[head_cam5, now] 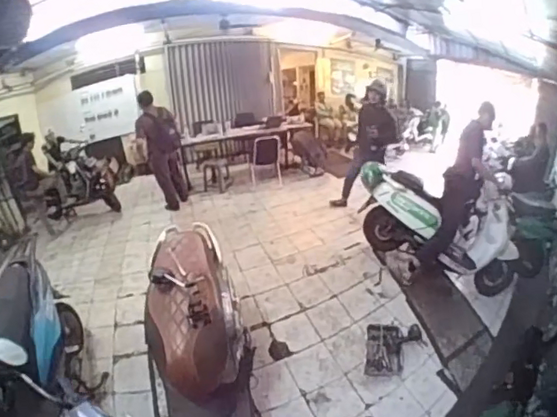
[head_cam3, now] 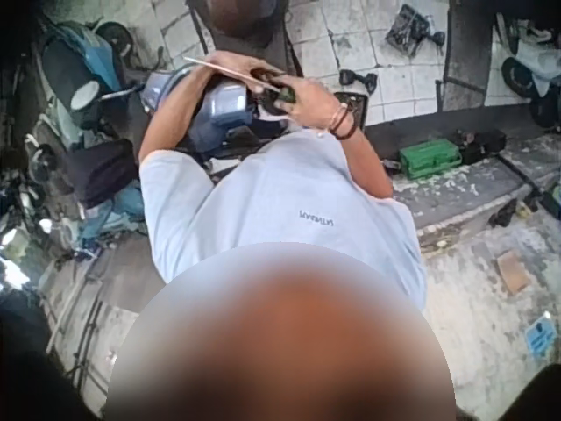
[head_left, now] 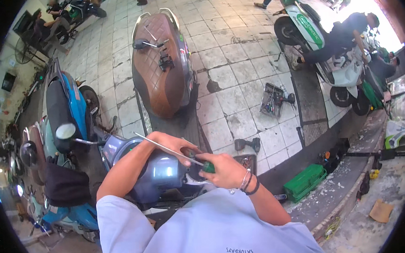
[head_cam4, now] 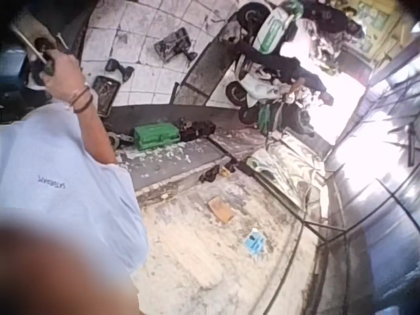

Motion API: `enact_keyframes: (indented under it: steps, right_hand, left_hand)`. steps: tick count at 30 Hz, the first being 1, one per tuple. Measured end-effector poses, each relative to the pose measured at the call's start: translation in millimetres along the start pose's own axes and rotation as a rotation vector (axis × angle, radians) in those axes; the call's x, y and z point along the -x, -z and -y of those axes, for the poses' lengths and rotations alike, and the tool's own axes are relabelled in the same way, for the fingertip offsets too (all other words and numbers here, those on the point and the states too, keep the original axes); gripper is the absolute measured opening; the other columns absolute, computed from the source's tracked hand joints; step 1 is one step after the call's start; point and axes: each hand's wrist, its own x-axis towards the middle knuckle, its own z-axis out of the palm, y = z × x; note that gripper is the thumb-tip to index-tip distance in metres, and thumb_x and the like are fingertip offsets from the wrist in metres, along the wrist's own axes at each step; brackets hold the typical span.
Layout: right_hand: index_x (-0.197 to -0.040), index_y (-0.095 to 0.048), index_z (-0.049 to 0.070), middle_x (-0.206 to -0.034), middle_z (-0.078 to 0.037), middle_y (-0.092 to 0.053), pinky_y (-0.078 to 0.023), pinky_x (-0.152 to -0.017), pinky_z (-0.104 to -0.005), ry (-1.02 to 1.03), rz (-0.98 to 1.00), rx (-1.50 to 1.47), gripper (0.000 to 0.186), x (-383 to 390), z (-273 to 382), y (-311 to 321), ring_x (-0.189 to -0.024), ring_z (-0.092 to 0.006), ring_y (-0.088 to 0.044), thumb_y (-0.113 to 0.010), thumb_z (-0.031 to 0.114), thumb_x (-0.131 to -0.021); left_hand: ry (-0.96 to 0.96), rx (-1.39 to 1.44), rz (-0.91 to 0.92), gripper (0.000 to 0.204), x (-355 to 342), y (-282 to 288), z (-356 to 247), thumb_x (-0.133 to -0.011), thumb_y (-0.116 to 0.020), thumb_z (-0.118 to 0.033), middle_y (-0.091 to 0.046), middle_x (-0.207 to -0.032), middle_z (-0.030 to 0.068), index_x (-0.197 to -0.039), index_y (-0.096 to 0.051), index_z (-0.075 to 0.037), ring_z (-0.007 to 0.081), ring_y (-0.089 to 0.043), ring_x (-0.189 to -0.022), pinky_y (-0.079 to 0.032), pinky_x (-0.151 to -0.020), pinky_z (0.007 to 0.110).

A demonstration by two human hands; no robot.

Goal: The person uses a screwdriver to loosen and remove screws from the handlebar and front panel of a scooter, periodically testing the brake lever.

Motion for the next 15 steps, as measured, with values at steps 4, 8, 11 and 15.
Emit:
enact_keyframes:
  steps: [4, 8, 11, 15]
  right_hand:
    - [-0.140, -0.068, 0.003, -0.109, -0.021, -0.079, -0.059, -0.092, -0.0401, 0.061, 0.032, -0.089, 0.052, -12, -9, 17, -0.101, -0.0318, -0.078, -0.082, 0.023, -0.094]
    - [-0.114, -0.081, 0.003, -0.088, -0.002, -0.077, -0.054, -0.069, -0.0278, -0.163, 0.032, -0.383, 0.030, -44, -12, 61, -0.077, -0.0081, -0.066, -0.081, 0.029, -0.101]
    - [-0.109, -0.082, 0.000, -0.083, 0.000, -0.075, -0.045, -0.057, -0.0258, -0.204, 0.270, -0.241, 0.032, -86, -52, 72, -0.063, -0.0054, -0.057, -0.079, 0.032, -0.103]
    - [-0.112, -0.081, 0.000, -0.083, -0.001, -0.075, -0.040, -0.051, -0.0256, -0.196, 0.462, -0.313, 0.036, -106, -65, 41, -0.058, -0.0032, -0.051, -0.077, 0.035, -0.104]
  left_hand:
    - [0.119, -0.303, -0.409, 0.094, 43, -6, -22, -0.090, -0.087, -0.049, -0.063, -0.152, 0.0246, -0.162, -0.048, -0.001, 0.0352, -0.060, -0.141, -0.047, -0.118, 0.043]
    - [0.043, -0.369, -1.052, 0.081, 92, -91, -63, -0.093, -0.081, -0.052, -0.070, -0.142, 0.0213, -0.145, -0.061, 0.006, 0.0316, -0.067, -0.131, -0.051, -0.114, 0.041]
    - [-0.632, 0.389, -1.264, 0.043, 87, -172, -69, -0.096, -0.081, -0.028, -0.077, -0.114, 0.0131, -0.124, -0.070, 0.004, 0.0182, -0.073, -0.106, -0.057, -0.099, 0.034]
    - [-0.520, 0.903, -1.366, 0.020, 5, -277, -37, -0.104, -0.074, -0.017, -0.074, -0.083, 0.0051, -0.095, -0.070, 0.000, 0.0126, -0.070, -0.081, -0.056, -0.079, 0.029]
